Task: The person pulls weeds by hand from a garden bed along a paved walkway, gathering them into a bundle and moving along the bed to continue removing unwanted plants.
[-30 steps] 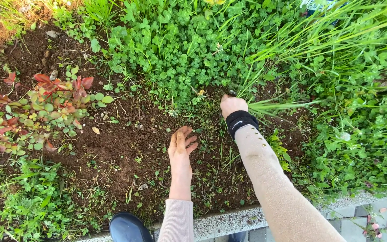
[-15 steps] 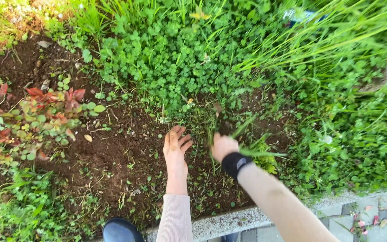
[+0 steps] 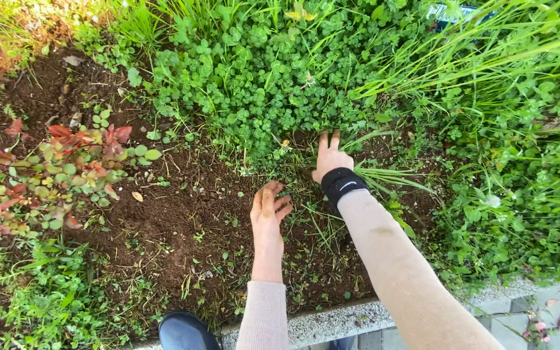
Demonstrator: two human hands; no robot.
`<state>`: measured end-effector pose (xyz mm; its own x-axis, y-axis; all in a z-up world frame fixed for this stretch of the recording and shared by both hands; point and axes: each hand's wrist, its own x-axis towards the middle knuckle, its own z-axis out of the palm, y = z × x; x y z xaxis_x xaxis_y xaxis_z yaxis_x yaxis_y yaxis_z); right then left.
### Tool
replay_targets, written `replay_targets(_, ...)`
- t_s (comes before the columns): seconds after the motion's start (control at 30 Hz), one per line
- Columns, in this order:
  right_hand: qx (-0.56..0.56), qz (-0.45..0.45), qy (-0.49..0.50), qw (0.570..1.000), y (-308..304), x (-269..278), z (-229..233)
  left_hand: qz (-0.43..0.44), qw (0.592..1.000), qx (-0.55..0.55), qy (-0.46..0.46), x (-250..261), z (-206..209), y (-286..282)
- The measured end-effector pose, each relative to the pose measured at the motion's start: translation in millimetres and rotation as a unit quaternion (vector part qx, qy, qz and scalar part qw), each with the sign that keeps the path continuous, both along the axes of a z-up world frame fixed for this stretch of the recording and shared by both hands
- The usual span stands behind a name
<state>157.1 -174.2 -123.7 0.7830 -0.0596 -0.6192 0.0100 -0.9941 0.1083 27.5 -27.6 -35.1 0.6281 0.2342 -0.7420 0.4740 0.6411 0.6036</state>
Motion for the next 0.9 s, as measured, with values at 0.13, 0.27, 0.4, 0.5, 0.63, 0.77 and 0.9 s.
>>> replay_targets(0.13,-0.040,0.076,-0.058,0.995,-41,15,-98,0.000,1.000,-0.003,0.002,-4,-2,1)
replay_targets(0.27,-0.005,0.370,-0.320,0.872,-60,30,-107,0.000,1.000,0.002,-0.003,-10,-5,6)
replay_targets(0.4,-0.017,0.379,-0.219,0.899,-55,42,-89,-0.022,0.999,0.027,0.003,-15,-6,12)
replay_targets(0.5,0.004,0.267,-0.069,0.961,-57,17,-67,-0.015,1.000,0.022,0.004,-16,0,13)
replay_targets(0.63,0.048,0.192,0.032,0.980,-57,-50,-66,-0.026,0.999,0.016,0.035,-9,-8,11)
replay_targets(0.77,0.072,0.206,0.056,0.974,-67,-106,-80,-0.025,1.000,0.017,0.006,-9,2,4)
replay_targets(0.9,0.026,0.090,-0.058,0.994,-38,-72,-16,-0.022,0.999,0.025,0.011,-14,-2,8)
